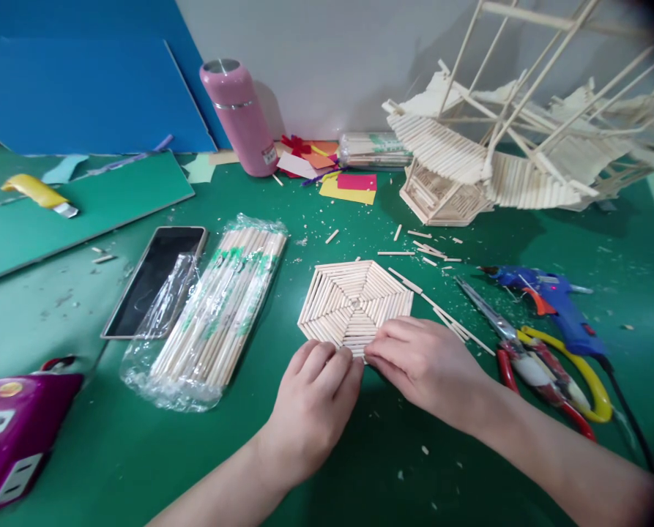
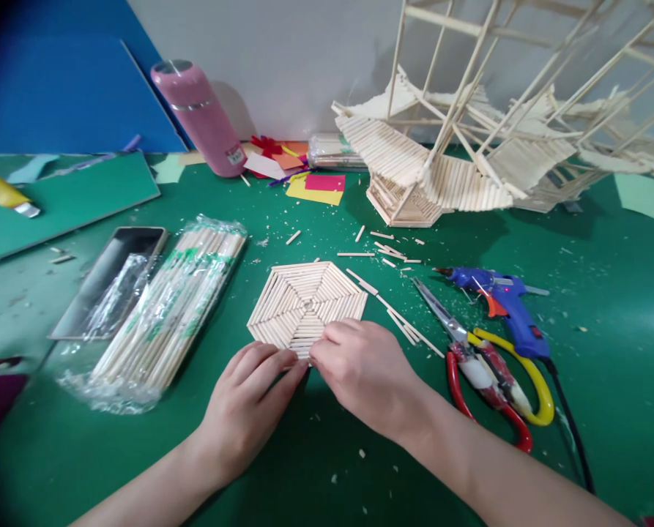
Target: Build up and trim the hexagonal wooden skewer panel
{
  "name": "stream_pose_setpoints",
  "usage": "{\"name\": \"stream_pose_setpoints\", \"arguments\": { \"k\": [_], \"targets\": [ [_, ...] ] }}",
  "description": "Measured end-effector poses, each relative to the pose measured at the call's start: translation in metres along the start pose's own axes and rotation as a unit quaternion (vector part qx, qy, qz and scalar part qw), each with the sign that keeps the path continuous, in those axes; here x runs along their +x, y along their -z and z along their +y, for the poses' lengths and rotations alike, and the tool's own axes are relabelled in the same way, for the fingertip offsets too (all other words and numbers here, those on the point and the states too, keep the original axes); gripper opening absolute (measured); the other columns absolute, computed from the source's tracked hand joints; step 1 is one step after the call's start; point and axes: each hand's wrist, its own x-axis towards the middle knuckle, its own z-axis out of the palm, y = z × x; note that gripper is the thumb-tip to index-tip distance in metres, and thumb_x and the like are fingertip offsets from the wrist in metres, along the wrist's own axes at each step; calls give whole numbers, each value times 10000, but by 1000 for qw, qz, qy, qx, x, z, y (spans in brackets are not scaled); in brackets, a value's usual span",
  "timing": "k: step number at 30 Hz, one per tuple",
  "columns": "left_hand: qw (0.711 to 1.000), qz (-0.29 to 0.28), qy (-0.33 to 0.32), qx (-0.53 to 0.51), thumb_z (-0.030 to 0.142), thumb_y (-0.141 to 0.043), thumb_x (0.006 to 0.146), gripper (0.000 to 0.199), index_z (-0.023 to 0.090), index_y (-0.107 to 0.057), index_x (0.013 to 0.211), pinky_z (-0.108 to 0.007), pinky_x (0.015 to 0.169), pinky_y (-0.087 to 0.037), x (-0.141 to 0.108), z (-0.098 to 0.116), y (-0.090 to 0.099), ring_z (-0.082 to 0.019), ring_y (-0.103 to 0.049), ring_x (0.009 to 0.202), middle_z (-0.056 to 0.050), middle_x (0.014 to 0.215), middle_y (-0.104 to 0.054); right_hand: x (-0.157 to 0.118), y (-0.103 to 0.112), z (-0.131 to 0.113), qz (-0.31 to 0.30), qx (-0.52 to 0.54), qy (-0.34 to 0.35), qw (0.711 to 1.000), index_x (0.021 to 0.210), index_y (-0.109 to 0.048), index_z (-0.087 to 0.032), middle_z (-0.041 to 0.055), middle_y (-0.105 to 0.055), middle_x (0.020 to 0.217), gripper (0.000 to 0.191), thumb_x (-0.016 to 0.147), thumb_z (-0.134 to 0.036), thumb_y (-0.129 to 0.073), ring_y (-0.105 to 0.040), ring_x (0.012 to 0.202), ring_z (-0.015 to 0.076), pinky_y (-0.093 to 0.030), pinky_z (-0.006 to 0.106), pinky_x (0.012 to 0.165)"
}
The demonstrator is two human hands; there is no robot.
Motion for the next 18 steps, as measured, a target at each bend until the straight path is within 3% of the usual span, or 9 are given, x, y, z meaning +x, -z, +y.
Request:
{"name": "stream_pose_setpoints", "arguments": {
  "k": [8, 18],
  "targets": [
    [1000, 0, -14, 20, 83, -363, 882, 303, 119, -652, 797, -352, 689, -444, 7, 1, 5, -187, -501, 712, -48, 731, -620, 0, -1, -1, -9, -52, 10, 999, 778, -594, -208, 2, -566, 746, 151, 865, -157, -483, -506, 724, 161, -350, 289, 659],
    [999, -1, -25, 34, 76, -436, 849, 228, 102, -659, 811, -355, 668, -440, 5, 1, 3, -196, -504, 701, -49, 725, -623, 3, 1, -2, -8, -54, 25, 998, 694, -568, -198, 5, -546, 699, 209, 873, -167, -464, -492, 681, 157, -341, 293, 626]
  ]
}}
